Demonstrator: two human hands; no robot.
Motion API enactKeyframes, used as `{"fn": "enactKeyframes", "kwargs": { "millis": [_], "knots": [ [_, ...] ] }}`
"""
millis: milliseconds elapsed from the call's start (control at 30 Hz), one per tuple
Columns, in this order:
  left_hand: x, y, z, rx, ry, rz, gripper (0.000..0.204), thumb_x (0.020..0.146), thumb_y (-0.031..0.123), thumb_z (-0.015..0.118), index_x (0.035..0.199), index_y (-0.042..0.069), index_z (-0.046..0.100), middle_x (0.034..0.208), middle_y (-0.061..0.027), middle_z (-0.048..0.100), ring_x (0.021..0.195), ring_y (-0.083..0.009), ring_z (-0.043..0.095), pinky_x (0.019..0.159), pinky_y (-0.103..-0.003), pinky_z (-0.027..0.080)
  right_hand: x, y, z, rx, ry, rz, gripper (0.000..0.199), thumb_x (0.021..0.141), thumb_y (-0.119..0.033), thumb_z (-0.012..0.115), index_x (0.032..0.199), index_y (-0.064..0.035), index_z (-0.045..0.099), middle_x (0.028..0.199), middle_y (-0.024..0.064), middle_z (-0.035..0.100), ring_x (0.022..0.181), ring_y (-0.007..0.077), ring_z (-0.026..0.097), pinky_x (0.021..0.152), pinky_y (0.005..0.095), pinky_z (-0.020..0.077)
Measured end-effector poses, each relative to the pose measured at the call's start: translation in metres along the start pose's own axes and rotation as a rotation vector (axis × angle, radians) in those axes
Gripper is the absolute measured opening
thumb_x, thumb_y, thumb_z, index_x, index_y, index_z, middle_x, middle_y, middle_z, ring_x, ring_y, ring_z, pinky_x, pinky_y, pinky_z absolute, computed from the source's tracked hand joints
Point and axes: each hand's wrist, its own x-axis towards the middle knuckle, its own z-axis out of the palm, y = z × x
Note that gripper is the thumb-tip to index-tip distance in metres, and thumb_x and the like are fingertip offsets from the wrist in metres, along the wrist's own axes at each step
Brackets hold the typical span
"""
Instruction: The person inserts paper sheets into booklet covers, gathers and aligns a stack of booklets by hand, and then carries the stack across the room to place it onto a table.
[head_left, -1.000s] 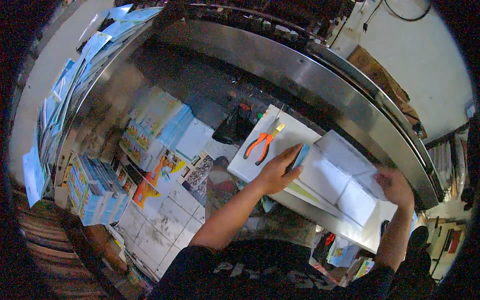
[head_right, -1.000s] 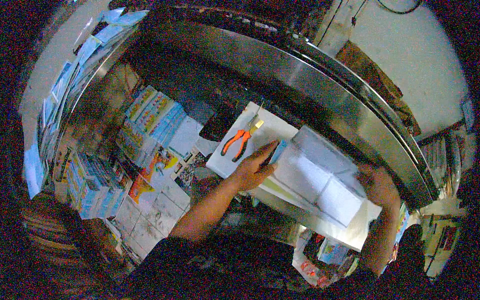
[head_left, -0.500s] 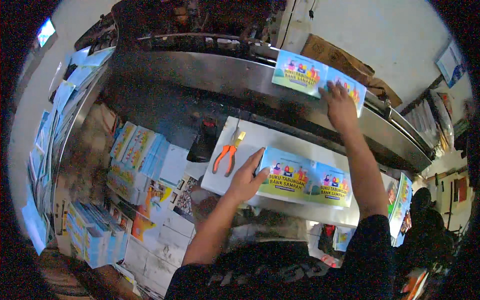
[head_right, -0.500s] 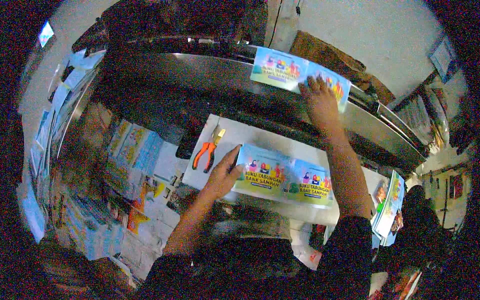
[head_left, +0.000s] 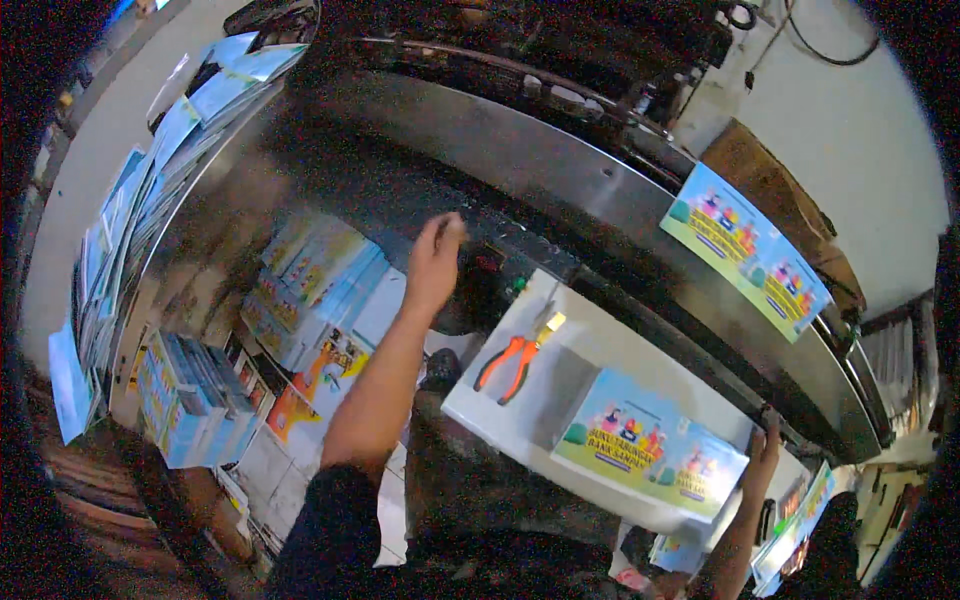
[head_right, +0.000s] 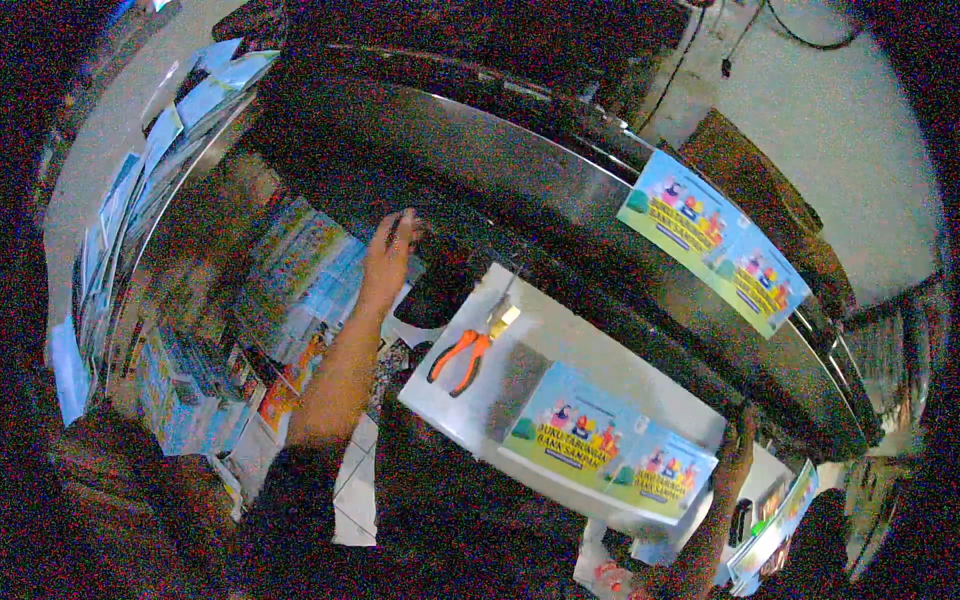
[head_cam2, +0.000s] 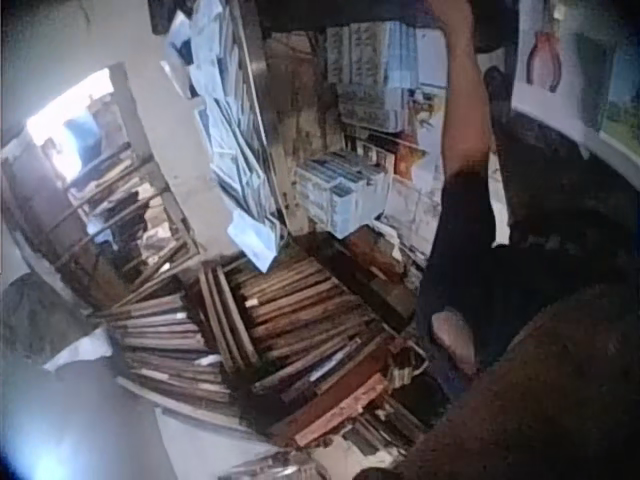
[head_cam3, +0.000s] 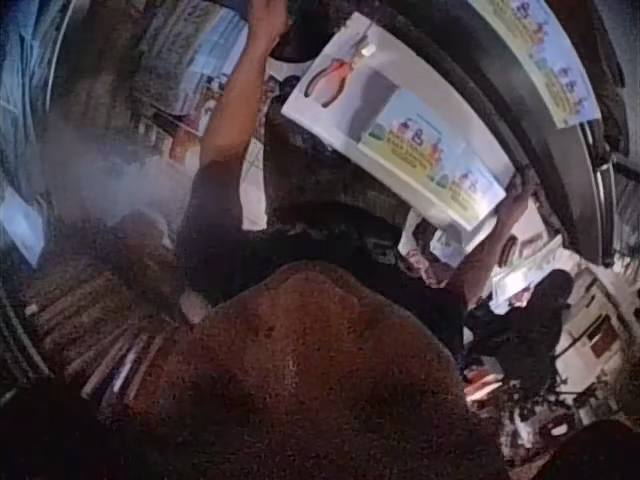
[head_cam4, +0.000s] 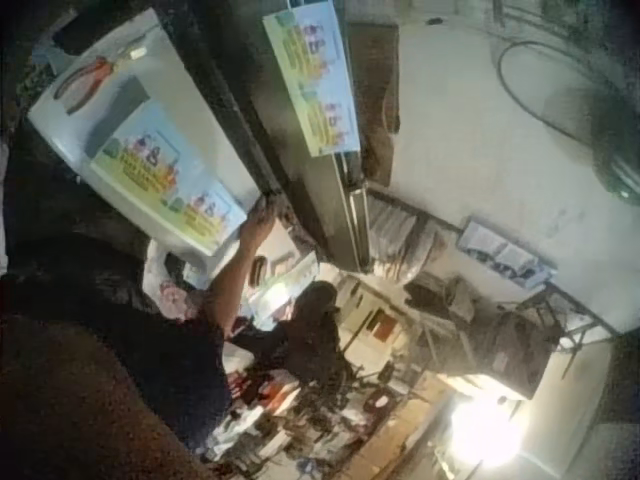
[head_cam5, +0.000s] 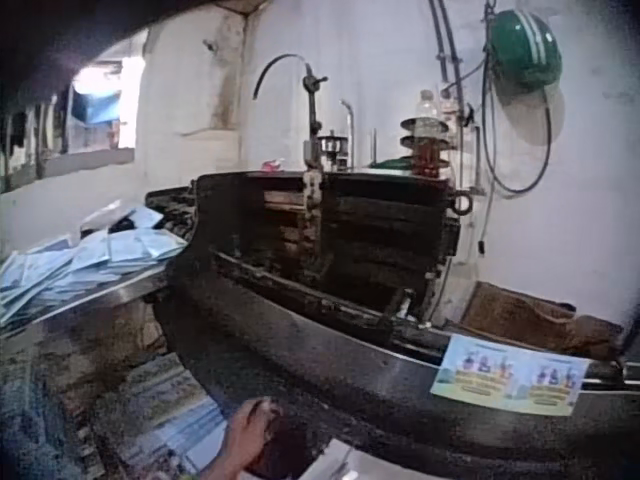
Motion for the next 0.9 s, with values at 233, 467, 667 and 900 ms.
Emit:
{"fn": "enactKeyframes", "kwargs": {
  "millis": [233,467,667,900],
  "knots": [
    [0.120,-0.115,0.076,-0.441,-0.100,-0.704,0.046,0.090,0.038,0.056,0.121,0.004,0.049,0.101,-0.0150,0.061,0.081,-0.0230,0.063,0.070,-0.034,0.053,0.012,-0.072,0.023,0.249,0.192,0.212,0.046,0.094,-0.029,0.044,0.128,0.0023,0.050,0.132,0.0169,0.051,0.124,0.0271,0.044,0.105,0.0403,0.0295],
    [0.155,-0.148,0.092,-0.573,0.087,-0.816,0.021,0.092,0.028,0.050,0.087,0.007,0.052,0.072,-0.0048,0.057,0.058,-0.0156,0.056,0.044,-0.029,0.046,0.010,-0.016,0.018,-0.051,-0.069,0.047,0.042,0.095,-0.026,0.042,0.122,0.0041,0.053,0.119,0.0208,0.057,0.112,0.0306,0.052,0.099,0.0409,0.0365],
    [0.154,-0.142,0.093,-0.533,0.155,-0.752,0.023,0.090,0.030,0.051,0.083,0.007,0.053,0.068,-0.0031,0.055,0.056,-0.0138,0.054,0.042,-0.027,0.043,0.007,0.042,0.026,-0.147,0.080,-0.107,0.038,0.093,-0.025,0.045,0.120,-0.0007,0.055,0.108,0.0138,0.060,0.095,0.0234,0.054,0.083,0.0343,0.0433],
    [0.149,-0.122,0.081,-0.641,0.031,-0.734,0.025,0.095,0.029,0.050,0.089,0.005,0.055,0.073,-0.0077,0.060,0.058,-0.0168,0.058,0.049,-0.028,0.049,0.001,0.041,0.021,-0.127,0.072,-0.069,0.040,0.095,-0.024,0.045,0.124,0.0029,0.050,0.118,0.0213,0.055,0.112,0.0306,0.050,0.098,0.0405,0.0370]
  ]
}}
